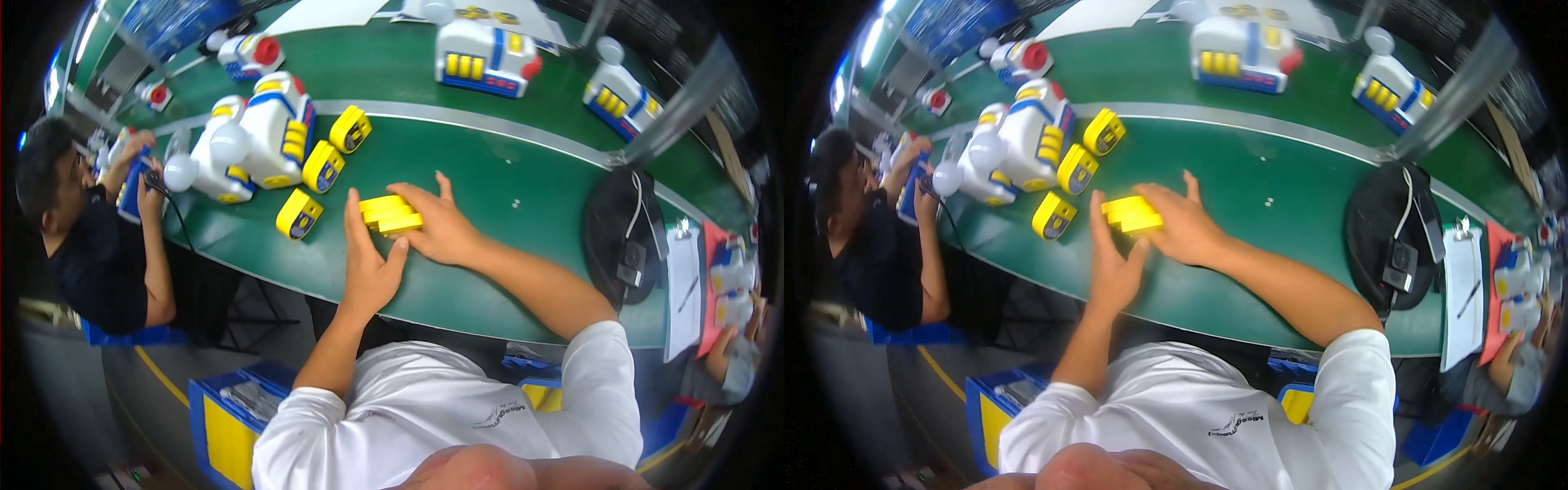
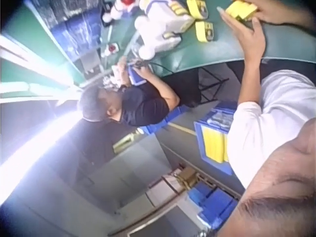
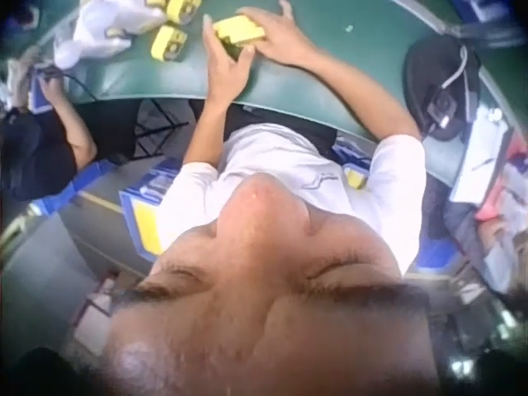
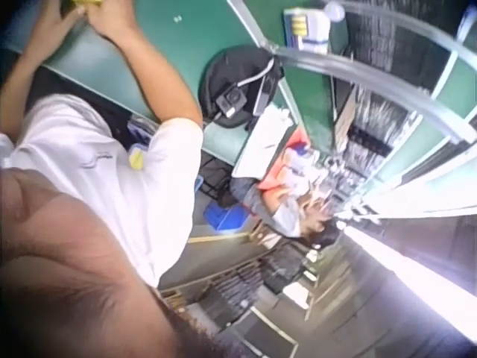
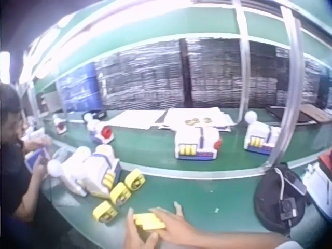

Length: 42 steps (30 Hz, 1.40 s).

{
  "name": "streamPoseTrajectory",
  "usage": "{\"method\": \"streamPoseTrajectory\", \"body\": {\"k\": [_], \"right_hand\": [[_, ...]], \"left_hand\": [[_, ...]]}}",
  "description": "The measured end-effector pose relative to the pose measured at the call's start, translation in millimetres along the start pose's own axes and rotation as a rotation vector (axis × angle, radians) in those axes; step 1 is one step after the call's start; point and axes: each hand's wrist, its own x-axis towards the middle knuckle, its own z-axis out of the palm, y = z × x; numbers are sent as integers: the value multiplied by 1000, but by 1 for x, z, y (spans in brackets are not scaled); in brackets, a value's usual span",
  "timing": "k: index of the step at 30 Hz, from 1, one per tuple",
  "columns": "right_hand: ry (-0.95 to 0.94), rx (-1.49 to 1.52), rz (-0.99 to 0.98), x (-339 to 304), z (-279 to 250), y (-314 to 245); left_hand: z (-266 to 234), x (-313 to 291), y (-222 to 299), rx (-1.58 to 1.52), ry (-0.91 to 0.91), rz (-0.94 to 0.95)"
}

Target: Assembling components of a toy-like light fixture on an assembly line.

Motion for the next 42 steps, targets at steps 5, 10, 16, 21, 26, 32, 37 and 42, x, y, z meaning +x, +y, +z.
{"method": "streamPoseTrajectory", "body": {"k": [5, 10, 16, 21, 26, 32, 37, 42], "right_hand": [[-39, -6, -7, 1, -4, -2], [-88, 18, 7, 3, -9, -2], [-55, 5, 27, 4, -14, -9], [-106, 12, 27, 5, -19, -9], [-109, -7, -51, 6, -22, -9], [-52, -38, -82, 3, -18, -7], [-32, -94, -64, 3, -17, -5], [-56, -77, -49, 4, -17, -7]], "left_hand": [[1, 0, -13, -176, -26, -14], [2, 0, -15, -217, -6, -65], [2, -4, -18, -242, 13, -87], [-2, -1, -5, -158, 37, -31], [-7, 0, -4, -109, 36, -7], [-3, 2, -4, -131, 19, -5], [-3, 2, -5, -127, 18, 14], [-3, 2, -7, -84, 9, 30]]}}
